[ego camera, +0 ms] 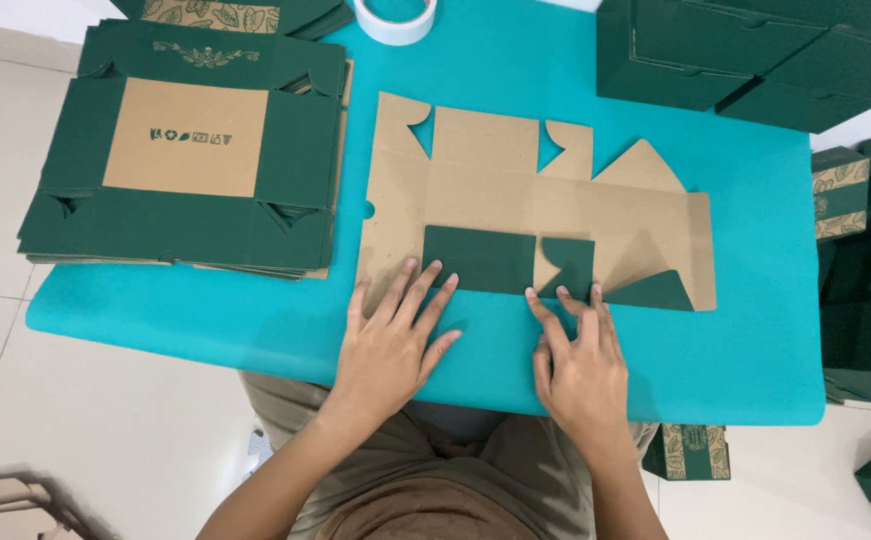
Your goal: The person folds a flat green cardboard sheet into a box by creasing and tucking the side flaps and tabs. They then close the lid to form a finished rectangular box and place it on the table.
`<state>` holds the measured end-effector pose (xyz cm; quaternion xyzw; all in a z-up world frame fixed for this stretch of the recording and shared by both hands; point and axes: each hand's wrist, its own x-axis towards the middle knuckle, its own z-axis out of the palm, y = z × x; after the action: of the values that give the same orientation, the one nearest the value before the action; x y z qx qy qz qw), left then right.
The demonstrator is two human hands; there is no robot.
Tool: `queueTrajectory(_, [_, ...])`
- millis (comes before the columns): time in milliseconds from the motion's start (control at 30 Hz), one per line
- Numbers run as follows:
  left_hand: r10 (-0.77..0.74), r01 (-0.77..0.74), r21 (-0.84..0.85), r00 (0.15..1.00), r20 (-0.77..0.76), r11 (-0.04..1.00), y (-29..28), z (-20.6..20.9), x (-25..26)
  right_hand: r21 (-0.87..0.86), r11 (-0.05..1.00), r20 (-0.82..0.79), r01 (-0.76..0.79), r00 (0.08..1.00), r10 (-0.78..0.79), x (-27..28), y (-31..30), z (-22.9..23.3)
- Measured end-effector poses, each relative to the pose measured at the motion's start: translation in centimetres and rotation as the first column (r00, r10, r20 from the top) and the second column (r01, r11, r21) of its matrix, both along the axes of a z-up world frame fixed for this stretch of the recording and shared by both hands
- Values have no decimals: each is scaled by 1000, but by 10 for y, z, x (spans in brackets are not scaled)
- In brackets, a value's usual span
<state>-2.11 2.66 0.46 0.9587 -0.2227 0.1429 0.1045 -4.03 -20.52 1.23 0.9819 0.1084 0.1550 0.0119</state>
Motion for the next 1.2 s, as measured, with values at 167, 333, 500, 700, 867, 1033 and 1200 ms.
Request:
queueTrajectory(167, [-107, 106, 29, 993, 53, 994, 21, 5, 12, 162, 980, 22, -120, 993, 118, -2, -4, -2])
queueTrajectory(333, [-414, 368, -224, 885, -212, 902, 63, 20, 37, 165, 979, 12, -118, 993, 117, -2, -2, 0])
queueTrajectory(500, [-471, 259, -445, 745, -473, 857, 83, 38, 44, 169, 976, 46, -133, 991, 127, -2, 0, 0])
queueTrajectory(700, [-321, 188, -513, 929, -185, 838, 76, 31, 55, 155, 983, 8, -103, 995, 103, -2, -1, -2])
queueTrajectory(867, [-76, -35, -459, 972, -220, 888, 60, 27, 55, 143, 983, 22, -117, 993, 115, -2, -1, 0])
queueTrajectory(1033, [85, -87, -359, 996, -22, 929, 43, 10, 49, 144, 980, 34, -134, 991, 131, -1, 1, 1])
queueTrajectory(1200, [94, -75, -113, 979, 180, 991, 30, -10, 28, 119, 986, 25, -113, 994, 111, -2, -2, -4])
